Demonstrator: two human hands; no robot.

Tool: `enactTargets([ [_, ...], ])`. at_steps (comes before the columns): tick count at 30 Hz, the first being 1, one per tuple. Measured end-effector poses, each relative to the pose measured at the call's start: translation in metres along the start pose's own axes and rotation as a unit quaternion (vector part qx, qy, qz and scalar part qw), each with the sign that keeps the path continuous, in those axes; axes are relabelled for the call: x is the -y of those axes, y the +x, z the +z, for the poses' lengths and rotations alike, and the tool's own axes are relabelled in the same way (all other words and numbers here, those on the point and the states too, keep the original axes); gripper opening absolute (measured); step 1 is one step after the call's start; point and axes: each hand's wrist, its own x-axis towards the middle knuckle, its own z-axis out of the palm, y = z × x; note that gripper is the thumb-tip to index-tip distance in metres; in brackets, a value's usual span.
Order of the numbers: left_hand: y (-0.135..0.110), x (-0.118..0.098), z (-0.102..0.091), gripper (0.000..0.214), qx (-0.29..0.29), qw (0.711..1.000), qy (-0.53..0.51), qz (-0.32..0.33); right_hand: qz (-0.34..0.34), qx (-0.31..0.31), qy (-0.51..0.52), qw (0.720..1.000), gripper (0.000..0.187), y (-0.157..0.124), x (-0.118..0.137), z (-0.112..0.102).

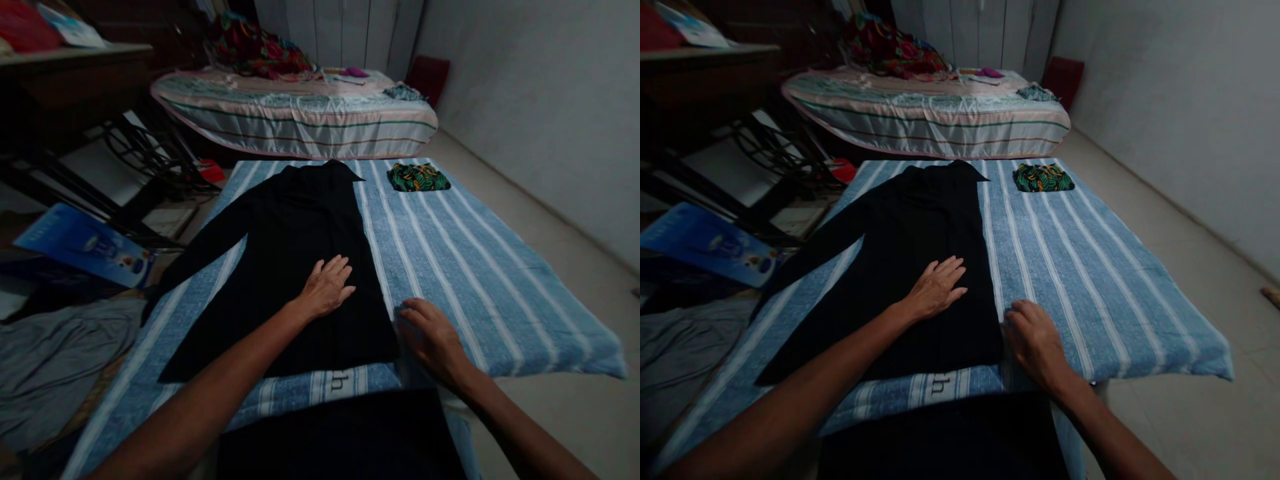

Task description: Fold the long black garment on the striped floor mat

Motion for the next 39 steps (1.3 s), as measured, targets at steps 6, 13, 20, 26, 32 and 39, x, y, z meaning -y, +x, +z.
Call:
enactTargets([
  [6, -0.01, -0.009, 0.005, 0.045, -0.004, 1.0, 0.0, 0.019, 0.005, -0.005, -0.004, 1.0, 0.015, -0.044, 0.019, 0.001],
  [13, -0.01, -0.011, 0.006, 0.044, -0.004, 1.0, 0.001, 0.012, 0.02, -0.042, -0.033, 0.998, 0.017, -0.041, 0.023, 0.019],
  [20, -0.01, -0.012, 0.007, 0.044, -0.008, 1.0, 0.0, 0.007, 0.01, -0.065, -0.03, 0.997, 0.021, -0.04, 0.027, 0.023],
  [26, -0.01, -0.012, 0.011, 0.044, -0.022, 1.0, -0.005, 0.006, 0.003, -0.068, -0.007, 0.998, 0.025, -0.043, 0.023, 0.021],
  [32, -0.011, -0.013, 0.01, 0.045, -0.014, 1.0, -0.002, 0.0, 0.006, -0.064, -0.003, 0.998, 0.028, -0.043, 0.027, 0.018],
  [39, -0.013, -0.014, 0.011, 0.044, -0.012, 1.0, -0.005, -0.002, -0.011, -0.05, -0.041, 0.998, 0.019, -0.044, 0.036, 0.01],
])
